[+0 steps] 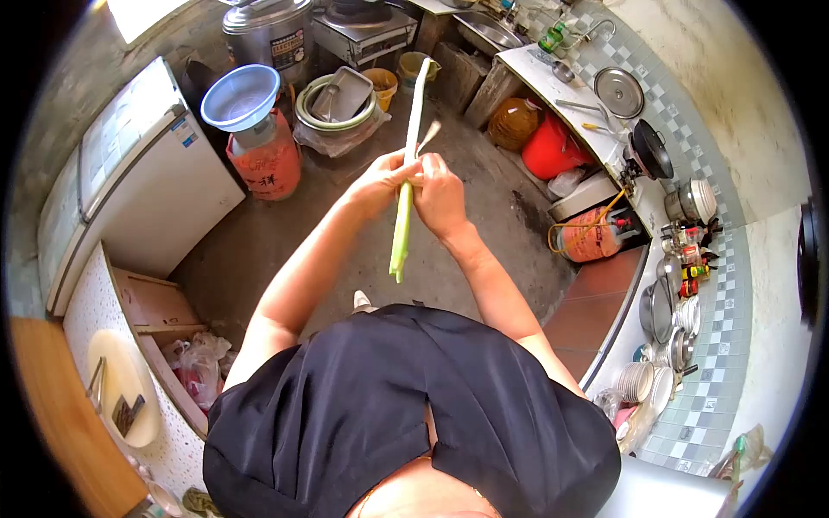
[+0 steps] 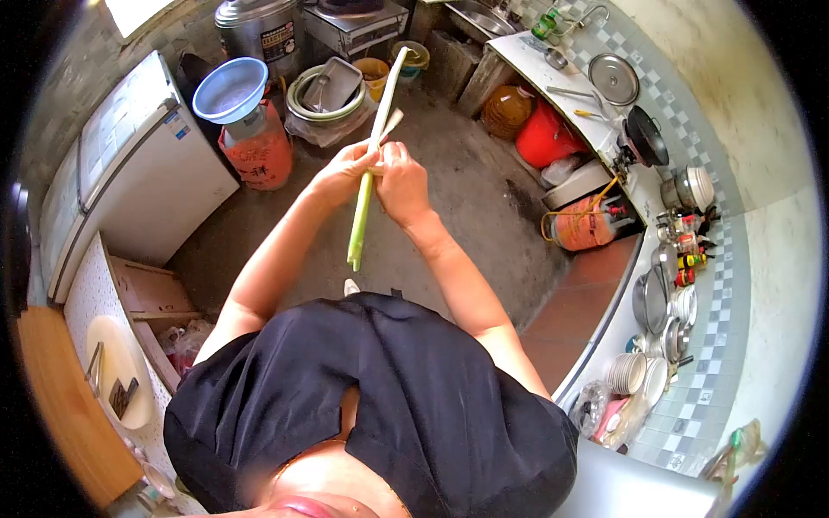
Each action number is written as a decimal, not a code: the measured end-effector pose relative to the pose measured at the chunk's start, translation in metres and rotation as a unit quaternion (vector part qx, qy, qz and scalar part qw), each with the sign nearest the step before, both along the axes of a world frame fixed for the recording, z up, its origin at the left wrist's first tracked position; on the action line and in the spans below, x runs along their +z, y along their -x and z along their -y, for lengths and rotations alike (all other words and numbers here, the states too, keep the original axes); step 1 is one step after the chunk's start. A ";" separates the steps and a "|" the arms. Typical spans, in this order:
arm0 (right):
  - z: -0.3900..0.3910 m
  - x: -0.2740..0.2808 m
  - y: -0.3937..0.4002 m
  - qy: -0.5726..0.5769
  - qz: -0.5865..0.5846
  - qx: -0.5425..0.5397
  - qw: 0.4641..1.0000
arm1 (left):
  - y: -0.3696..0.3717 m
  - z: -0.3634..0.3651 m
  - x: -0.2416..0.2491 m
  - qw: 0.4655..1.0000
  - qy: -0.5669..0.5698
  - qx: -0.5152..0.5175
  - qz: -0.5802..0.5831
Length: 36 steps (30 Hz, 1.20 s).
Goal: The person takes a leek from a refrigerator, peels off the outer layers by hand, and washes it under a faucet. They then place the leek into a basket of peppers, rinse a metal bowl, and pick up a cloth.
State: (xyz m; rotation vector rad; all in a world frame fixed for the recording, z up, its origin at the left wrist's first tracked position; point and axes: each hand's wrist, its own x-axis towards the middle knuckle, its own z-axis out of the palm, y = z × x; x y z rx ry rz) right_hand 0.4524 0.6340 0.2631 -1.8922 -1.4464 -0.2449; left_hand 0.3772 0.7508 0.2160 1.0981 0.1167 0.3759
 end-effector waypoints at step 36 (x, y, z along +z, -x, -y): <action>-0.187 -0.159 -0.369 -0.333 -0.790 -0.277 0.434 | -0.101 -0.090 0.015 0.860 -0.407 0.058 -0.302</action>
